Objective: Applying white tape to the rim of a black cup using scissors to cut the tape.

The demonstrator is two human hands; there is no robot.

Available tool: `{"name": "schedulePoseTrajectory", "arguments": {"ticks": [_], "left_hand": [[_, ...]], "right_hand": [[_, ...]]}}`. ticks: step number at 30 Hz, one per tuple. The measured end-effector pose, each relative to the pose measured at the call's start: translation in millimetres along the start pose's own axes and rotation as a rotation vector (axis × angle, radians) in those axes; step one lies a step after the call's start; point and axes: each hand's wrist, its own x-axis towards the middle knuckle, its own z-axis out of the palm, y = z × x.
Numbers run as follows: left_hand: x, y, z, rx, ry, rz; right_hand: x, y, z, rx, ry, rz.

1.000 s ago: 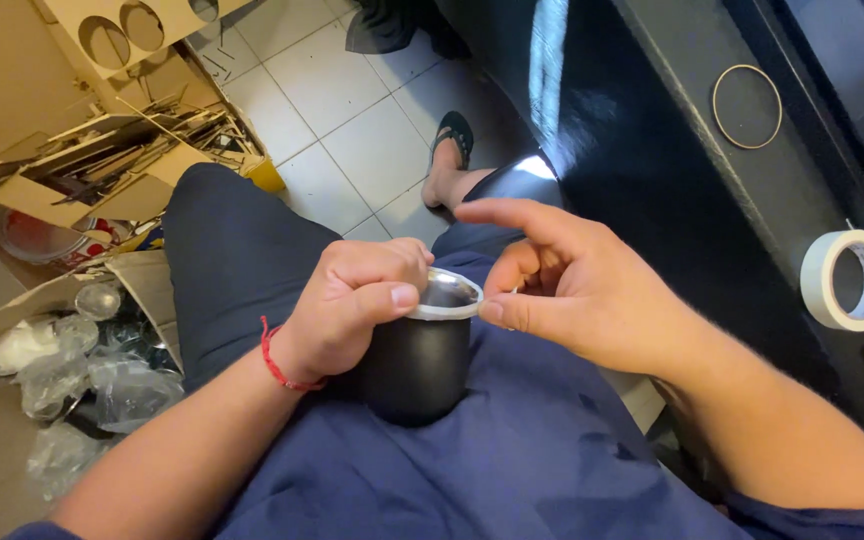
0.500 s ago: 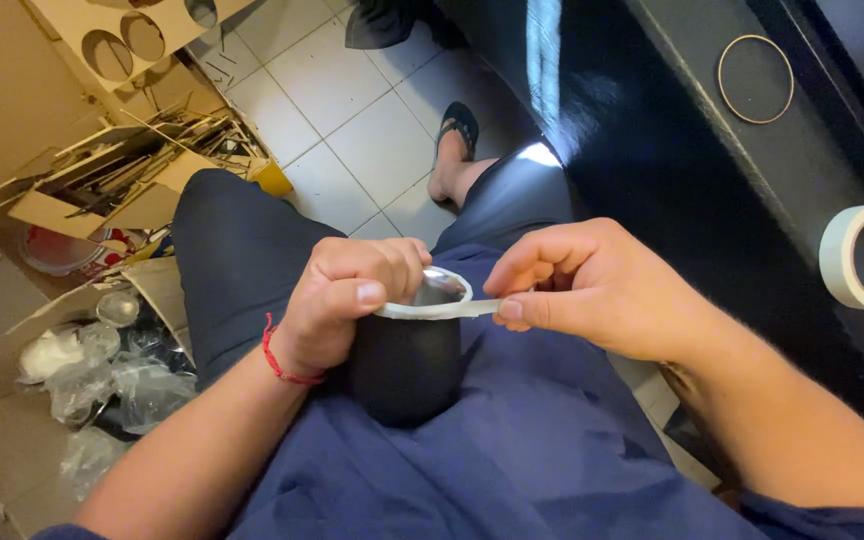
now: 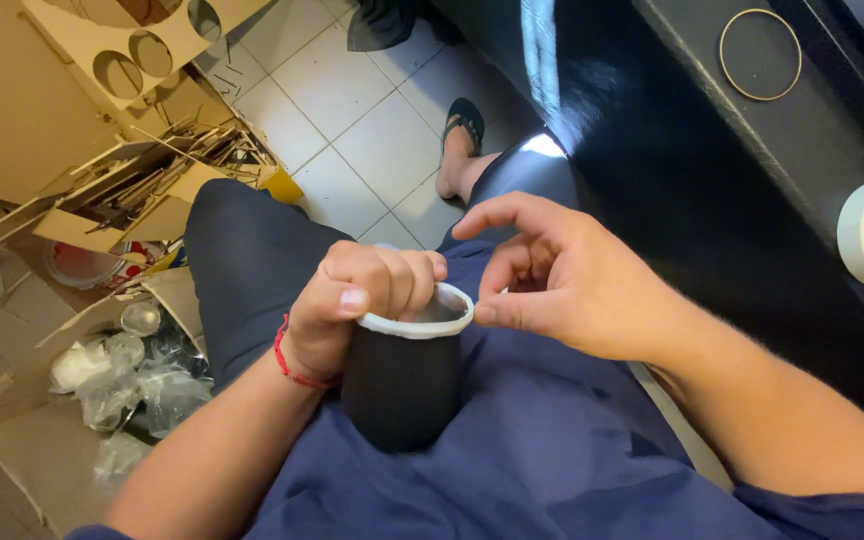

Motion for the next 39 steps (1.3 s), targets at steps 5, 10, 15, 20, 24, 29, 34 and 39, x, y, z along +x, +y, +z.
{"name": "schedulePoseTrajectory", "arguments": {"ticks": [5,10,15,20,24,29,34,39], "left_hand": [[-2,-2,-2,-0.093,-0.018,0.004],[-6,-3,-5,-0.123,-0.041,0.078],[-2,9,6,-0.048,-0.104,0.099],[-1,12,8,-0.008,-0.224,0.169],[2,18,14,0.059,-0.262,0.18],[3,22,17,0.093,-0.298,0.195],[6,26,19,0.133,-0.355,0.181],[7,25,19,0.13,-0.343,0.164]], "right_hand": [[4,9,1,0.076,0.017,-0.008],[6,29,-1,0.198,-0.037,-0.058],[6,48,8,0.356,-0.008,-0.196],[3,47,14,0.408,-0.017,-0.235],[2,51,17,0.458,-0.061,-0.264],[-1,48,17,0.421,-0.039,-0.24],[-2,45,13,0.413,-0.087,-0.231],[-2,44,10,0.352,-0.112,-0.314]]}}
